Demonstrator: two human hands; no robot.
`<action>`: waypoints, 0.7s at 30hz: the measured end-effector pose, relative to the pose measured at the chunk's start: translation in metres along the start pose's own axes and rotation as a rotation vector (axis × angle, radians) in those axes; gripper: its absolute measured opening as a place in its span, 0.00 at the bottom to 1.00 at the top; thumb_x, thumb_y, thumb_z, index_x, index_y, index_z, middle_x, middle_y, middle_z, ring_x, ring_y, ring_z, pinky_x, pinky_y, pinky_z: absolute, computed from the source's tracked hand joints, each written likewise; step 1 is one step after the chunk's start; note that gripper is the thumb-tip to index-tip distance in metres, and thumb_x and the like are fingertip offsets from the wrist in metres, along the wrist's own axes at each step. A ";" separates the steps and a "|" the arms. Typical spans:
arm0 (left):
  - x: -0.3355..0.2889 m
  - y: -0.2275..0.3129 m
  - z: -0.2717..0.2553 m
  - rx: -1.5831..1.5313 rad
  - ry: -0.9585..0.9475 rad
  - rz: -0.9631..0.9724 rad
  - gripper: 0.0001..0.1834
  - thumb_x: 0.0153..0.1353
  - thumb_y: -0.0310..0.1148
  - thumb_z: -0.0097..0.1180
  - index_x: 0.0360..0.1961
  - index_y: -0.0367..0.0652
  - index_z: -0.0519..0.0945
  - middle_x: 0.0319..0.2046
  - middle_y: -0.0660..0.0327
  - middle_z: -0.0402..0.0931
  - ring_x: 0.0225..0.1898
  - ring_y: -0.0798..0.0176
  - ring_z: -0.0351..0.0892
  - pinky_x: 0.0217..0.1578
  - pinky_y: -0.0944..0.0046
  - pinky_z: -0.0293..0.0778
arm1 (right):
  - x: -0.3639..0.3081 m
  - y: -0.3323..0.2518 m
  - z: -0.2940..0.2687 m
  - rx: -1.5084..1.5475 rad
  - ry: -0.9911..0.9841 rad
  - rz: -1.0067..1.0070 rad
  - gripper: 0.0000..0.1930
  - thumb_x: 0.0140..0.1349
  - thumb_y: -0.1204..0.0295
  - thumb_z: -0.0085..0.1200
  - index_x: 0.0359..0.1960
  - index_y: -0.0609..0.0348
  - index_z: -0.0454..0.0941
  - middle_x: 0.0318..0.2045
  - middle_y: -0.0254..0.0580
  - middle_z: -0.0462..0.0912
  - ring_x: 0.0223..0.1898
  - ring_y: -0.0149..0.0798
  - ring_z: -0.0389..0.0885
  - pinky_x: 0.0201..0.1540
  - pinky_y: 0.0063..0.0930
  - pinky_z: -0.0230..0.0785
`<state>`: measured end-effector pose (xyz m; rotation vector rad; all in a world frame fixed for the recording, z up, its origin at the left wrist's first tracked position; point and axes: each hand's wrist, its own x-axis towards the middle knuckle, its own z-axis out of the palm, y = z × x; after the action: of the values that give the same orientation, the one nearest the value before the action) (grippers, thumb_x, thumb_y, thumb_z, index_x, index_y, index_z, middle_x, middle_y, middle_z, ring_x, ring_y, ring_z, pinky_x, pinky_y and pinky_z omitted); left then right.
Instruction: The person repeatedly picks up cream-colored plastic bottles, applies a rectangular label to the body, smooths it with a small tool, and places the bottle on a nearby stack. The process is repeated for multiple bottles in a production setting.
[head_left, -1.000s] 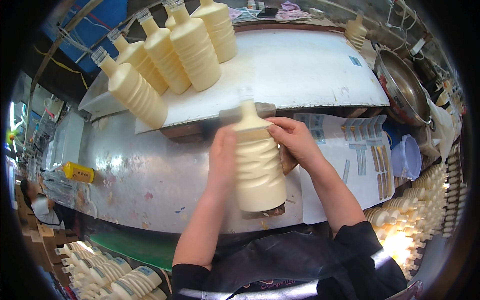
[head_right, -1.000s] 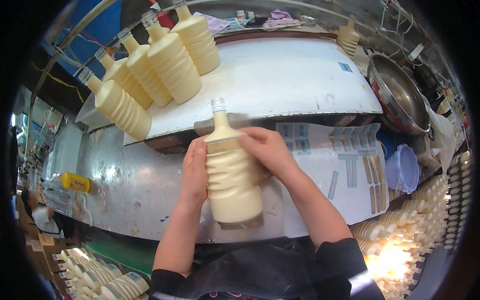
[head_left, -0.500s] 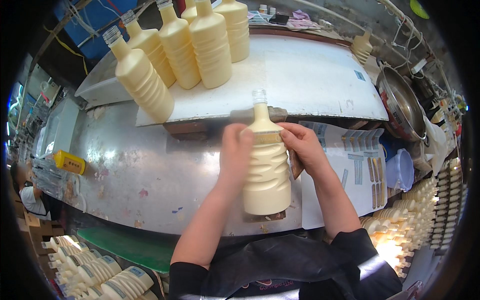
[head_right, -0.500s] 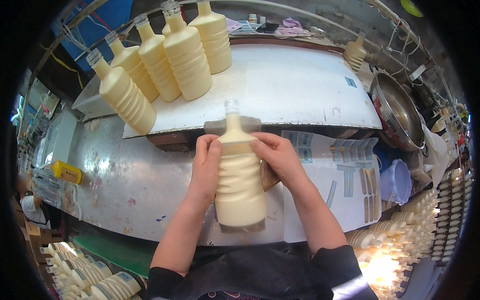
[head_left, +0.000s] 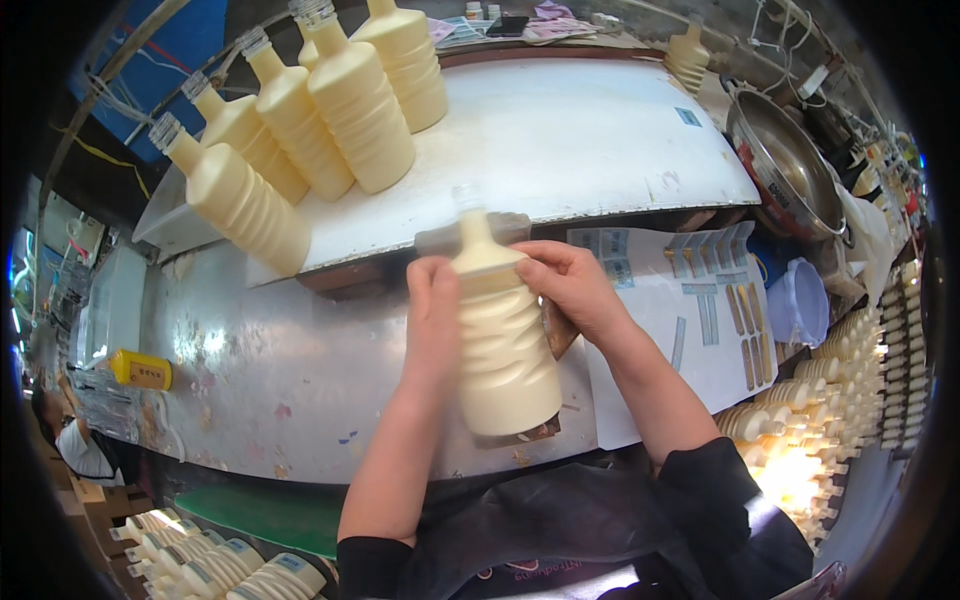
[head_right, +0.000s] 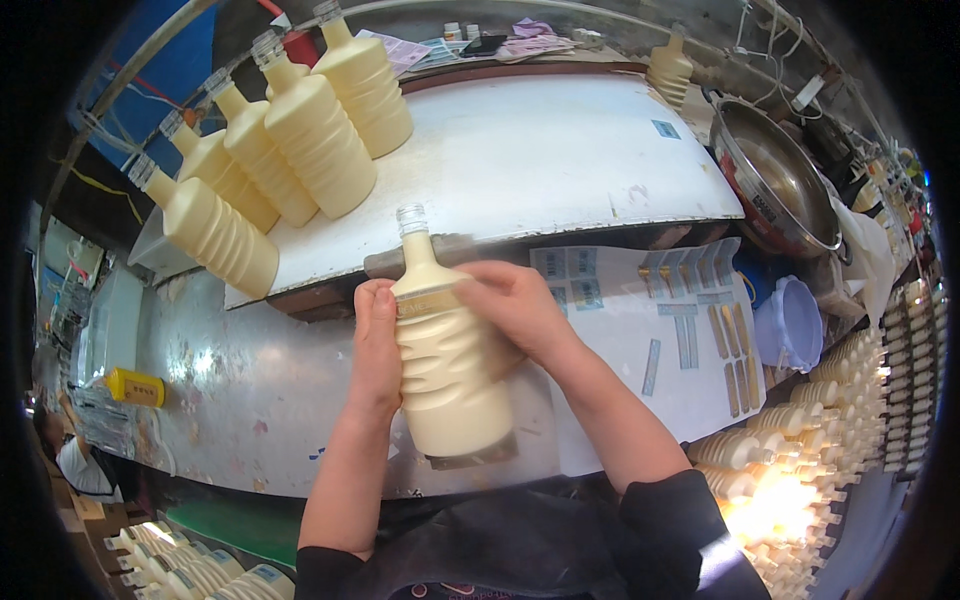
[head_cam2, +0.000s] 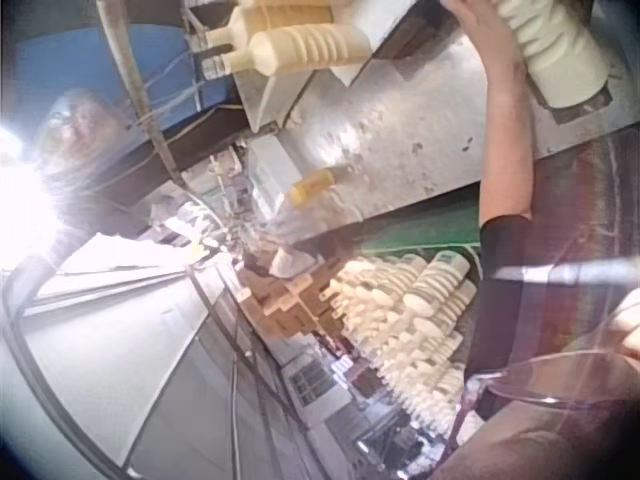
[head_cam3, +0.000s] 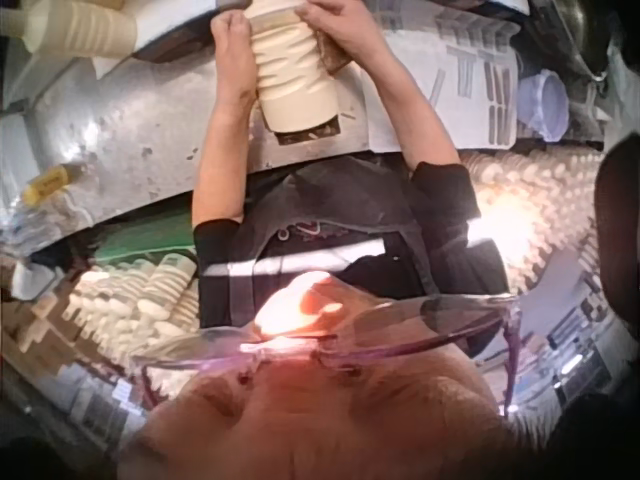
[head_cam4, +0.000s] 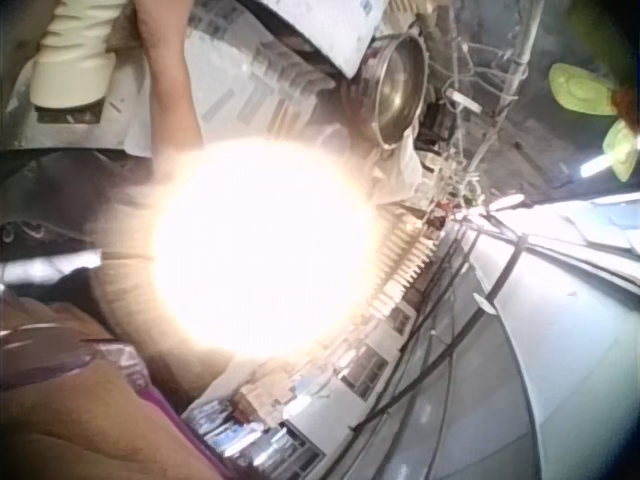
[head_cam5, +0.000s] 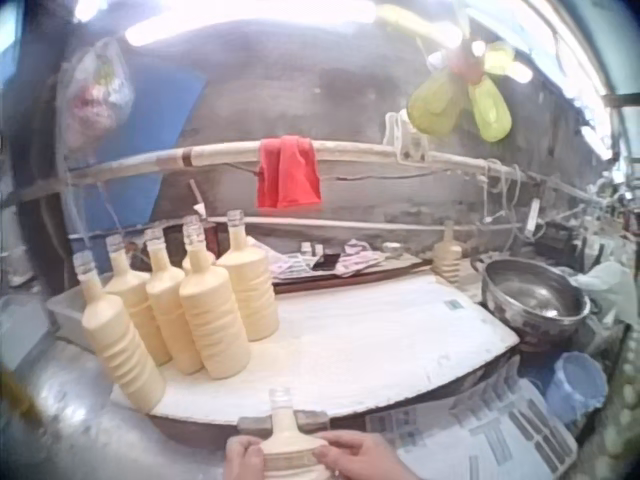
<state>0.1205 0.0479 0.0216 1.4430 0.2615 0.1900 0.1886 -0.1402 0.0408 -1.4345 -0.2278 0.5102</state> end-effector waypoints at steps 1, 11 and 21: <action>0.001 -0.002 0.000 -0.006 0.001 0.005 0.18 0.80 0.45 0.41 0.55 0.41 0.68 0.49 0.56 0.71 0.53 0.64 0.68 0.59 0.61 0.66 | -0.001 -0.001 0.001 -0.018 0.012 -0.001 0.19 0.71 0.67 0.59 0.58 0.67 0.81 0.48 0.39 0.87 0.48 0.26 0.82 0.54 0.22 0.73; -0.005 0.017 0.004 -0.261 -0.016 -0.152 0.28 0.80 0.58 0.33 0.58 0.44 0.69 0.50 0.60 0.78 0.50 0.67 0.78 0.52 0.62 0.76 | -0.004 -0.038 0.009 -0.089 0.344 -0.179 0.12 0.67 0.72 0.57 0.49 0.62 0.79 0.40 0.34 0.83 0.39 0.26 0.79 0.44 0.24 0.75; -0.013 0.005 0.001 -0.214 -0.013 -0.068 0.20 0.83 0.44 0.34 0.62 0.41 0.69 0.52 0.58 0.76 0.52 0.66 0.77 0.55 0.61 0.76 | -0.033 -0.014 0.029 -0.580 0.505 -0.599 0.16 0.62 0.81 0.60 0.52 0.62 0.79 0.45 0.51 0.85 0.43 0.48 0.85 0.47 0.38 0.77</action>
<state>0.1086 0.0443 0.0273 1.2215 0.2713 0.1482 0.1499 -0.1304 0.0634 -1.8961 -0.3984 -0.4482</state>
